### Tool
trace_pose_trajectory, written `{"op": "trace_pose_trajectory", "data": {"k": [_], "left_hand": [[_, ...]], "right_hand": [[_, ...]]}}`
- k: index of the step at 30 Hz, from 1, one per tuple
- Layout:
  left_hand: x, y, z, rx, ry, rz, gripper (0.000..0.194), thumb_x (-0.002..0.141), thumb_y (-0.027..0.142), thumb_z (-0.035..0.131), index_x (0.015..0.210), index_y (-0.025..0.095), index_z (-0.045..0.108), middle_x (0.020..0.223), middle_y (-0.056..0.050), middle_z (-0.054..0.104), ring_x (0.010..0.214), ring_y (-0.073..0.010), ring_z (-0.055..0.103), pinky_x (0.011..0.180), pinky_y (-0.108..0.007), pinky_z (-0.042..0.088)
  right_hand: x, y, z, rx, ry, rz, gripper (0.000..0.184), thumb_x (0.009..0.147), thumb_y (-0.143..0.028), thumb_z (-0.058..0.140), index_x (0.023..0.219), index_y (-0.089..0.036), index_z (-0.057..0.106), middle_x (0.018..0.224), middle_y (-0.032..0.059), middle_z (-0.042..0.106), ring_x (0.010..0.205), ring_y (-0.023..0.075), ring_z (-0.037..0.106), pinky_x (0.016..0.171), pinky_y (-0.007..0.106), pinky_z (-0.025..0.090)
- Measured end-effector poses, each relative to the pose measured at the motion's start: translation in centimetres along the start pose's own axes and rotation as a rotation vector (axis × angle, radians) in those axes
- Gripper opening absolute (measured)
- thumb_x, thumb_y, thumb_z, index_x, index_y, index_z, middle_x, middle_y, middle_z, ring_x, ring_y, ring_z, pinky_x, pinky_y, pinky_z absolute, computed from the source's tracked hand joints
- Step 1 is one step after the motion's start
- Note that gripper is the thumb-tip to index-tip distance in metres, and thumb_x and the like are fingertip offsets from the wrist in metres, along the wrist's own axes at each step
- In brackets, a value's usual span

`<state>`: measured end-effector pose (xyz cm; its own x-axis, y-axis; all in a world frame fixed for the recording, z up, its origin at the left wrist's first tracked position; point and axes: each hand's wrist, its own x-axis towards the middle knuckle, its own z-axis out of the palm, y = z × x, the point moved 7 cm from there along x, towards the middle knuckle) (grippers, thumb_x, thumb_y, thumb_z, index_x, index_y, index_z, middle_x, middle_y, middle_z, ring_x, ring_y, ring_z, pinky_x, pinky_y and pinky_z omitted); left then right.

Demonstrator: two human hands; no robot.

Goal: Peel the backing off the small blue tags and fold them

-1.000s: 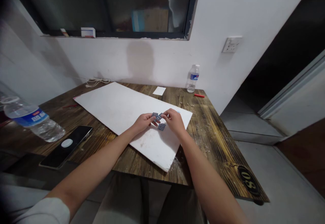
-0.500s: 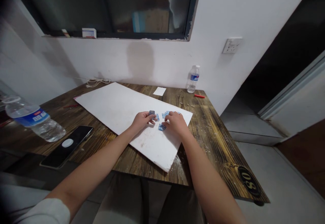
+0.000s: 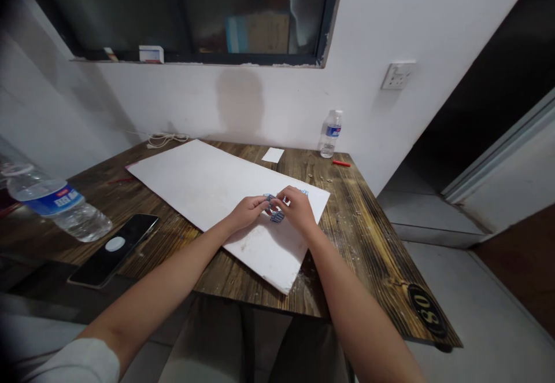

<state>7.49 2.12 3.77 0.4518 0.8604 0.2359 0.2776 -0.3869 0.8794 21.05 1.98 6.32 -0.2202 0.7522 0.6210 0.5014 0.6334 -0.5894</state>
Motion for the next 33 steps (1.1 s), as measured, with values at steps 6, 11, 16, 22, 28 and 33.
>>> {"op": "trace_pose_trajectory", "data": {"k": [6,11,16,22,28,33], "left_hand": [[0.4,-0.9,-0.4,-0.065,0.048,-0.035,0.032,0.086,0.041,0.055,0.092,0.015,0.071,0.087,-0.009,0.072,0.081,-0.0181,0.064,0.076,-0.029,0.047],[0.2,-0.9,-0.8,-0.088,0.089,-0.055,0.035,0.082,0.046,0.060,0.084,0.013,0.071,0.081,-0.009,0.071,0.072,-0.0162,0.063,0.069,-0.027,0.048],[0.2,-1.2,-0.7,-0.103,0.079,-0.088,0.039,0.079,0.051,0.063,0.086,0.013,0.071,0.082,-0.009,0.071,0.070,-0.0162,0.064,0.068,-0.027,0.049],[0.3,-1.1,-0.3,-0.121,0.031,-0.044,0.034,0.084,0.043,0.059,0.090,0.012,0.069,0.084,-0.010,0.071,0.075,-0.0168,0.066,0.069,-0.027,0.048],[0.5,-1.4,-0.4,-0.178,0.060,-0.052,0.034,0.085,0.041,0.055,0.095,0.012,0.070,0.087,-0.011,0.072,0.075,-0.0172,0.065,0.068,-0.028,0.048],[0.5,-1.2,-0.8,-0.153,0.091,-0.074,0.030,0.080,0.040,0.063,0.087,0.012,0.071,0.081,-0.009,0.072,0.067,-0.0148,0.062,0.066,-0.027,0.048]], "right_hand": [[0.0,-0.1,-0.6,0.012,0.054,0.007,0.027,0.085,-0.042,0.060,0.069,-0.021,0.063,0.070,0.0034,0.062,0.066,0.0168,0.054,0.064,0.031,0.043],[-0.1,0.2,-0.1,0.064,0.030,0.047,0.021,0.081,-0.041,0.063,0.077,-0.021,0.065,0.075,0.0035,0.064,0.067,0.0162,0.055,0.057,0.027,0.042],[-0.2,0.7,0.7,0.078,-0.012,0.113,0.021,0.077,-0.039,0.064,0.068,-0.020,0.060,0.070,0.0017,0.062,0.062,0.0150,0.054,0.058,0.028,0.041],[-0.2,1.2,0.7,0.130,0.018,0.147,0.022,0.077,-0.039,0.065,0.066,-0.020,0.060,0.070,0.0018,0.062,0.063,0.0147,0.053,0.059,0.028,0.041],[-0.1,1.3,0.1,0.168,0.052,0.137,0.024,0.078,-0.041,0.065,0.069,-0.020,0.063,0.072,0.0025,0.063,0.066,0.0152,0.055,0.064,0.029,0.043],[-0.2,0.9,-0.1,0.161,0.076,0.104,0.023,0.079,-0.040,0.065,0.068,-0.020,0.063,0.071,0.0029,0.063,0.067,0.0153,0.055,0.063,0.028,0.043]]}}
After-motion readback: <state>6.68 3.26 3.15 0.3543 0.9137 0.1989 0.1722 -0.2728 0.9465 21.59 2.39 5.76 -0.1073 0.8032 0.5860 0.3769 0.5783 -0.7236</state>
